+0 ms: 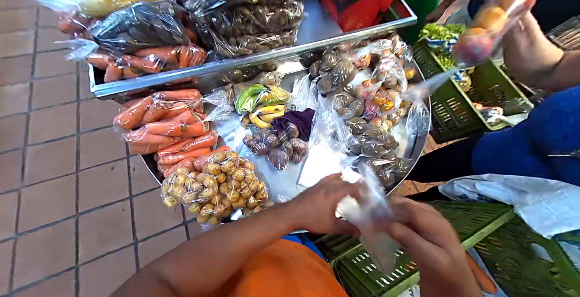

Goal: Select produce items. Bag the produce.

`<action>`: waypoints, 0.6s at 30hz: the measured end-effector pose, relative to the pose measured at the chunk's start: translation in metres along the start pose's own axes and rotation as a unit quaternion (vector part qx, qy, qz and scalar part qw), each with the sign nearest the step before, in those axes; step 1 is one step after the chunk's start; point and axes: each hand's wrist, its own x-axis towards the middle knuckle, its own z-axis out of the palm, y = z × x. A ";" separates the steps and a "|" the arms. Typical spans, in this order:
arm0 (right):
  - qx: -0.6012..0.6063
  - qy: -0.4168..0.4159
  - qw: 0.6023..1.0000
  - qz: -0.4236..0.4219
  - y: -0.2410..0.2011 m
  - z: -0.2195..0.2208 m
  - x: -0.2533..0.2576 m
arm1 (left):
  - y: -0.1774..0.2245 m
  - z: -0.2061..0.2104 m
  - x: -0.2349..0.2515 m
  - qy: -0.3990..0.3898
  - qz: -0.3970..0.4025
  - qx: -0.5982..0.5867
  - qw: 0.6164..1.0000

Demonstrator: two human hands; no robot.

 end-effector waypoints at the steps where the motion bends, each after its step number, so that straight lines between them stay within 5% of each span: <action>1: 0.048 0.066 0.996 -0.017 -0.019 0.006 -0.007 | 0.002 0.005 -0.002 -0.061 0.035 -0.018 0.997; 3: 0.087 0.239 0.966 -0.040 -0.047 0.008 -0.020 | 0.004 0.011 -0.016 -0.171 0.020 -0.056 0.984; 6: 0.021 0.454 0.890 -0.028 -0.066 0.005 -0.029 | -0.002 0.007 -0.059 -0.157 -0.090 -0.178 0.967; 12: 0.004 0.620 0.781 0.070 -0.047 0.004 -0.098 | 0.001 -0.034 -0.102 -0.025 -0.212 -0.364 0.907; 18: -0.012 0.687 0.717 0.115 -0.046 0.013 -0.143 | 0.009 -0.043 -0.112 0.003 -0.152 -0.431 0.889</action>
